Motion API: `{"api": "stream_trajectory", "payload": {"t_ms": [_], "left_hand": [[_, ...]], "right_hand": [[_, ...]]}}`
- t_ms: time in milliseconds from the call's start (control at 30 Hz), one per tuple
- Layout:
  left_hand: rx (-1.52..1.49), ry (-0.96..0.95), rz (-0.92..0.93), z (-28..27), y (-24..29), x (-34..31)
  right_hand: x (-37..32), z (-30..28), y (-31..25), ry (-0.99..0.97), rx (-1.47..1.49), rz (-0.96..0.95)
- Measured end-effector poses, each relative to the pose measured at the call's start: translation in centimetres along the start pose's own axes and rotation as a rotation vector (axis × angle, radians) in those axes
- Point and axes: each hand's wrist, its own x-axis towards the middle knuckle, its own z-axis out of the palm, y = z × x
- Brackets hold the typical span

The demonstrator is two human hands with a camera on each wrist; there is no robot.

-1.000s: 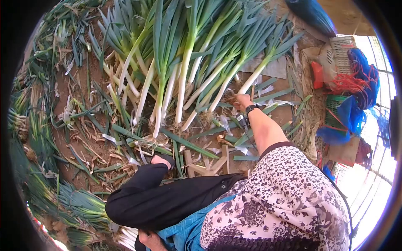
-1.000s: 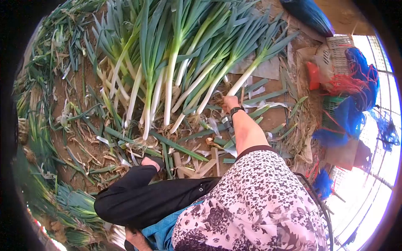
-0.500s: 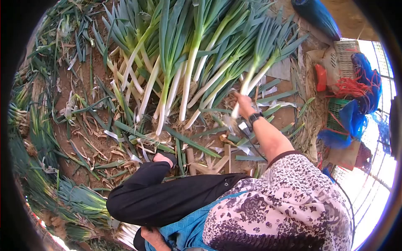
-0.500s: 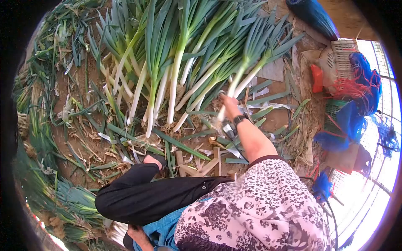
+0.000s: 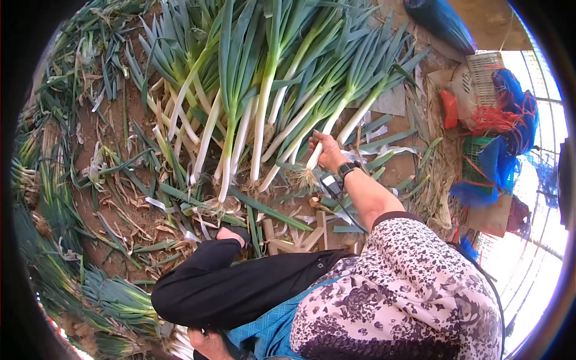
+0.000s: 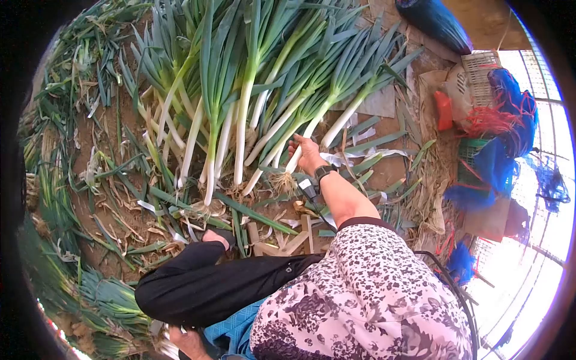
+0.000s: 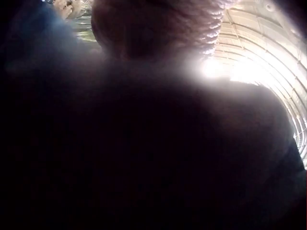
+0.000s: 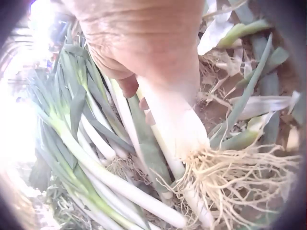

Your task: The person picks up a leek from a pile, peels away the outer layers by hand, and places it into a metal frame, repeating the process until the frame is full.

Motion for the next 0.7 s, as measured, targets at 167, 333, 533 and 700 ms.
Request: {"api": "stream_trajectory", "payload": {"t_ms": [167, 333, 533, 700], "left_hand": [[0.131, -0.059, -0.242, -1.4, 0.4, 0.4], [0.124, 0.491, -0.149, -4.2, 1.3, 5.6], [-0.413, 0.095, 0.313, -1.4, 16.3, 12.5], [-0.476, -0.267, 0.23, 3.7, 14.9, 12.6]], "right_hand": [[-6.2, 4.9, 1.5, 0.096, -0.007, -0.224], [-14.4, 9.3, 7.4, -0.013, -0.022, -0.256], [-20.9, 11.4, 11.7, -0.341, -0.246, -0.052], [-20.8, 11.9, 8.8, -0.414, 0.033, 0.209]]}}
